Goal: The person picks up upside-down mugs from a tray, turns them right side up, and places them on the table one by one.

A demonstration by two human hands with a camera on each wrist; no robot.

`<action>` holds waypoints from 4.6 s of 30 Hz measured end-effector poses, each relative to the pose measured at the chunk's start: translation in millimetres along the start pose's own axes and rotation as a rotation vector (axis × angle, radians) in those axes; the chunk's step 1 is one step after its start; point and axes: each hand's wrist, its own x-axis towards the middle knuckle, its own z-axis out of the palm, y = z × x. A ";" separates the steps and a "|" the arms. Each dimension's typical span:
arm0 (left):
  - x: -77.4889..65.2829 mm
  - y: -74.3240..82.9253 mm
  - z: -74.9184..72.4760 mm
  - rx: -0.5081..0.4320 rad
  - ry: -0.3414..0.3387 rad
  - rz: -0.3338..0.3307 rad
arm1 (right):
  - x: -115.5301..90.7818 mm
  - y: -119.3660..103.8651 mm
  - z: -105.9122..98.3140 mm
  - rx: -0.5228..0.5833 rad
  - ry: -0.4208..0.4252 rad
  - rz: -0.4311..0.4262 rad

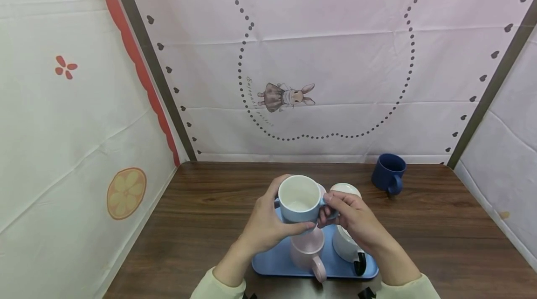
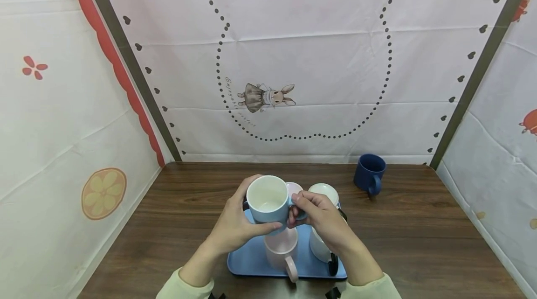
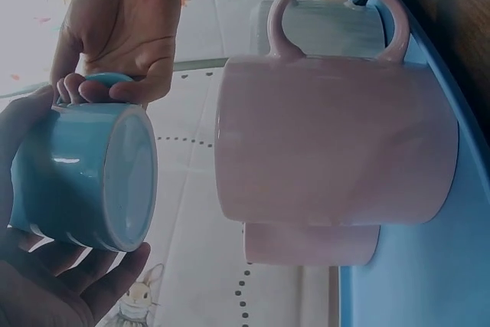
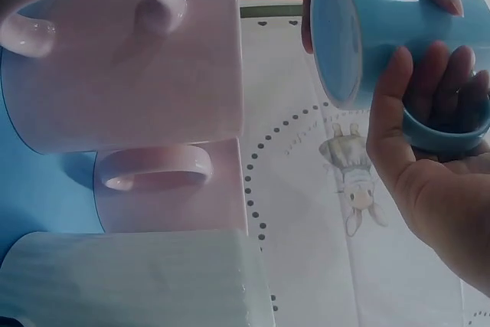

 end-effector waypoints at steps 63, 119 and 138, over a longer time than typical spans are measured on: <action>-7.5 -21.6 -14.5 0.302 -0.048 -0.174 | -31.4 -20.2 -34.7 0.024 0.312 -0.054; -56.4 -63.8 -41.5 0.674 -0.285 -0.320 | -86.5 6.6 -204.2 0.377 0.932 0.063; -57.7 -57.4 -42.0 0.678 -0.303 -0.297 | -72.2 42.6 -235.5 0.358 0.930 0.225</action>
